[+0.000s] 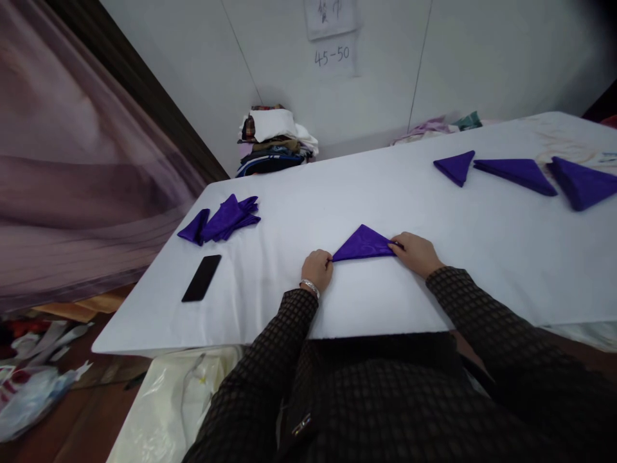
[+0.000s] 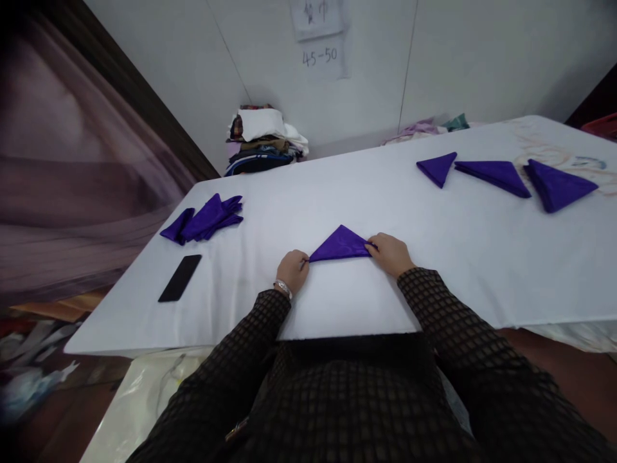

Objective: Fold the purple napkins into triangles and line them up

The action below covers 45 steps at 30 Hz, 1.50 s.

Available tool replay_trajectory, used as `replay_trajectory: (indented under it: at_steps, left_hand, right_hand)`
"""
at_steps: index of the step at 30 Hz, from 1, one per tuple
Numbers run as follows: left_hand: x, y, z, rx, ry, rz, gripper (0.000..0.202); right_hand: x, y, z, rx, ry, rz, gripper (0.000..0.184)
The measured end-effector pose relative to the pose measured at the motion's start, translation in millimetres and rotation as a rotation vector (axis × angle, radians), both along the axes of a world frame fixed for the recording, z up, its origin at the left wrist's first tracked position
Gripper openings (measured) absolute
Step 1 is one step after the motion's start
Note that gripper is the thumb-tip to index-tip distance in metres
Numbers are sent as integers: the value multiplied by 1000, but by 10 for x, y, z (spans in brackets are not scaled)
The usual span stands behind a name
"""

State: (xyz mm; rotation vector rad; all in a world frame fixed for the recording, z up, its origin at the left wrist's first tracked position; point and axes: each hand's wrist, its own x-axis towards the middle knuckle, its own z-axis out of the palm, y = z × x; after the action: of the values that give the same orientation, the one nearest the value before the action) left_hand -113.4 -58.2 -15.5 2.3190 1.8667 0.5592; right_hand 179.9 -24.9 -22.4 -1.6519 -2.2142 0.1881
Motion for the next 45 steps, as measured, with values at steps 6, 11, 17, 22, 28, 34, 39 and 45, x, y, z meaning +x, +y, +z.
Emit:
replay_trajectory:
  at_steps: [6, 11, 17, 22, 28, 34, 39, 45]
  left_hand:
    - [-88, 38, 95, -20, -45, -30, 23]
    - [265, 140, 319, 120, -116, -116, 18]
    - [939, 347, 252, 20, 35, -363, 41]
    - [1008, 422, 36, -101, 196, -395, 59]
    - [978, 437, 3, -118, 228, -406, 62]
    - [983, 441, -7, -106, 213, -408, 63]
    - [985, 431, -5, -106, 212, -407, 62]
    - [996, 427, 25, -131, 240, -409, 63]
  right_hand:
    - [-18, 7, 18, -16, 0, 15, 25]
    - [-40, 2, 56, -28, -4, 3, 23]
    - [-58, -8, 92, -46, -16, -7, 22]
    - [-61, -10, 122, -61, 45, -29, 22]
    - [258, -101, 72, -80, 236, -71, 19]
    - [483, -267, -7, -47, 581, -252, 22]
    - [342, -312, 74, 0, 540, -196, 25]
    - [216, -357, 103, 84, 351, 7, 22]
